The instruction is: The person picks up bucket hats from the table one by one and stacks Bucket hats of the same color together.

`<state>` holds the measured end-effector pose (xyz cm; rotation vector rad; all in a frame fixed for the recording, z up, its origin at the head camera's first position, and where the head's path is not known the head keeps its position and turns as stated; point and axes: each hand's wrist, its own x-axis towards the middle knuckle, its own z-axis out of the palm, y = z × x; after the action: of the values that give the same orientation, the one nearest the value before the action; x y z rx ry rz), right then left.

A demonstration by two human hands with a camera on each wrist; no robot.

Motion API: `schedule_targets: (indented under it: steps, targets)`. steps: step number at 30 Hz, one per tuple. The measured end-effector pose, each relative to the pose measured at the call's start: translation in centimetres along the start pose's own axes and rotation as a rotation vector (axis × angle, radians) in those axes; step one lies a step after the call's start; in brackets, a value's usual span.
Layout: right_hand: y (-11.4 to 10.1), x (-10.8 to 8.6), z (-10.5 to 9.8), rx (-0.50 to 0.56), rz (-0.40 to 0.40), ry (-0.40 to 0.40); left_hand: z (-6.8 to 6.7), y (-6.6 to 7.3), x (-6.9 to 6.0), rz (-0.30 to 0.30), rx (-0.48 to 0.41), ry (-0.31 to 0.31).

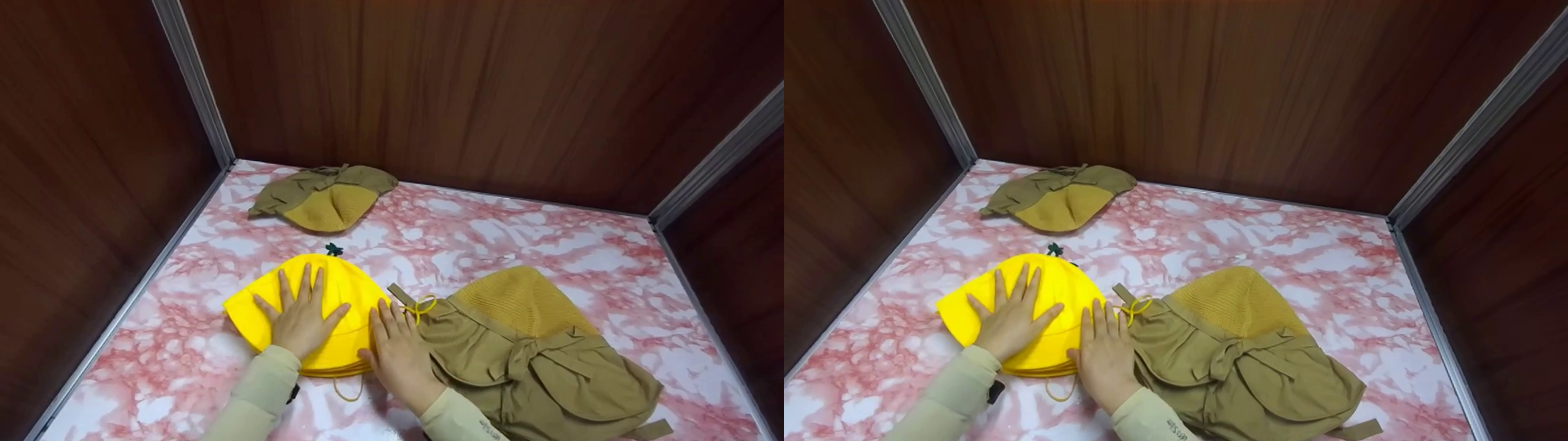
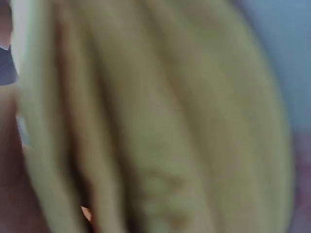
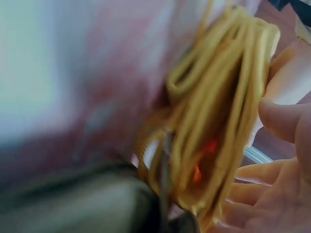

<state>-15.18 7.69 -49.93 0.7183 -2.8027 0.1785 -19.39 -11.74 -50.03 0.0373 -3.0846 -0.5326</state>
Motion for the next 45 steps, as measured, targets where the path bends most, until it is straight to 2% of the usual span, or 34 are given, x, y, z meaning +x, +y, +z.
schedule_targets:
  steps: [5, 12, 16, 21, 26, 29, 31, 34, 39, 42, 45]
  targets:
    - [0.2, 0.1, 1.3, -0.033, 0.041, -0.086, 1.1, -0.2, 0.6, 0.004, -0.008, -0.043]
    - [0.9, 0.2, 1.8, 0.036, 0.065, -0.225, 1.4, 0.1, 1.3, 0.013, 0.027, -0.079]
    - [1.0, 0.4, 1.8, 0.047, 0.065, -0.278, 1.3, 0.3, 1.6, 0.006, 0.026, -0.117]
    - [1.2, 0.6, 1.9, 0.054, 0.061, -0.302, 0.4, 0.5, 2.0, -0.007, 0.032, -0.184]
    - [1.1, 0.7, 1.9, 0.047, 0.06, -0.307, -1.3, 1.1, 2.7, -0.015, 0.044, -0.28]
    - [0.8, 0.8, 1.8, 0.038, 0.062, -0.295, -2.6, 1.6, 3.6, -0.014, 0.062, -0.305]
    - [0.6, 0.8, 1.8, 0.033, 0.06, -0.291, -3.5, 2.0, 4.4, -0.021, 0.064, -0.3]
    - [0.4, 0.8, 1.8, 0.026, 0.058, -0.29, -5.0, 2.6, 6.0, -0.039, 0.027, -0.291]
    - [0.2, 0.7, 1.8, 0.026, 0.057, -0.297, -6.8, 2.9, 9.0, -0.043, -0.15, -0.297]
    - [0.2, 0.5, 1.7, 0.027, 0.056, -0.302, -7.0, 2.6, 10.7, -0.045, -0.273, -0.339]
    - [0.1, 0.4, 1.6, 0.03, 0.048, -0.304, -6.5, 2.1, 12.2, -0.099, -0.404, -0.392]
